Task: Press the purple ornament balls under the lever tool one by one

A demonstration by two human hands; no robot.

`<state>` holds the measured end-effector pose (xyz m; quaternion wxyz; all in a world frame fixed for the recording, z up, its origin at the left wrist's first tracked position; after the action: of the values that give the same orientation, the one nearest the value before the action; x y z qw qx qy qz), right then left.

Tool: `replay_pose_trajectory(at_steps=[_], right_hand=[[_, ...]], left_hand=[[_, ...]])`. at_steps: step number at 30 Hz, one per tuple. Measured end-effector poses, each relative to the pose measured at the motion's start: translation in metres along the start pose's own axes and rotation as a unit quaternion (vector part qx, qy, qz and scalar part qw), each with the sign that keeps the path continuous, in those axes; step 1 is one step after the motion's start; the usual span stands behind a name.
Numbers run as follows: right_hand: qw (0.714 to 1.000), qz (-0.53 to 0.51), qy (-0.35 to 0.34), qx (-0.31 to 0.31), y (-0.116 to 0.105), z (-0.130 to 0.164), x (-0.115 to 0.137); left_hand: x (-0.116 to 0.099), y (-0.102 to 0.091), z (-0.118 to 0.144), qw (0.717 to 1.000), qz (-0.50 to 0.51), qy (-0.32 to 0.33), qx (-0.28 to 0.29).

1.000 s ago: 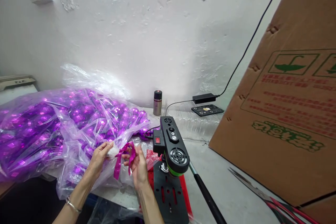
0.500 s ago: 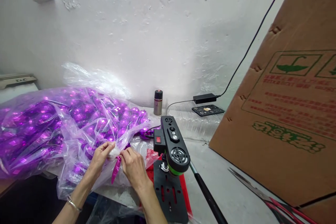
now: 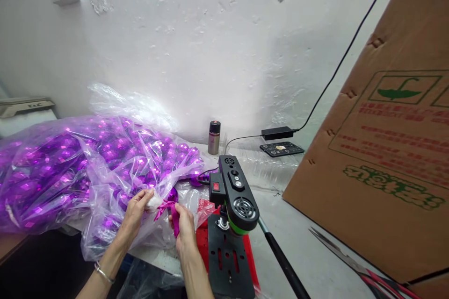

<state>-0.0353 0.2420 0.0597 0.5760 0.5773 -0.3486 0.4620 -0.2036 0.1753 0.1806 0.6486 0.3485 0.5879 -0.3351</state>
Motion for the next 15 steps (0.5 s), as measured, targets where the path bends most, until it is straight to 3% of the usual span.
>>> replay_pose_trajectory(at_steps=[3,7,10,15], right_hand=[[0.998,0.038,-0.041,-0.014,0.000,0.010,0.018],[0.994,0.057,-0.094,0.017,0.015,0.016,0.041],[0.998,0.028,-0.059,0.001,0.015,0.011,0.030],[0.992,-0.109,0.018,-0.064,0.005,0.010,-0.001]], left_hand=[[0.001,-0.003,0.000,1.000,0.003,0.000,-0.004],[-0.004,-0.003,0.000,1.000,0.006,0.002,0.000],[-0.007,-0.004,0.000,1.000,0.009,0.002,-0.008],[-0.002,-0.008,0.000,0.999,0.016,0.001,-0.030]])
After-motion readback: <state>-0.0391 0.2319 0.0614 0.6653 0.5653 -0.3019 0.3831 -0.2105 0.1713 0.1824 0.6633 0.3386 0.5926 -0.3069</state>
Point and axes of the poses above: each hand's wrist, its own z-axis away from the middle knuckle, its own y-axis out of the palm, x = y × z, the point moved 9 cm from there along -z, towards the middle knuckle
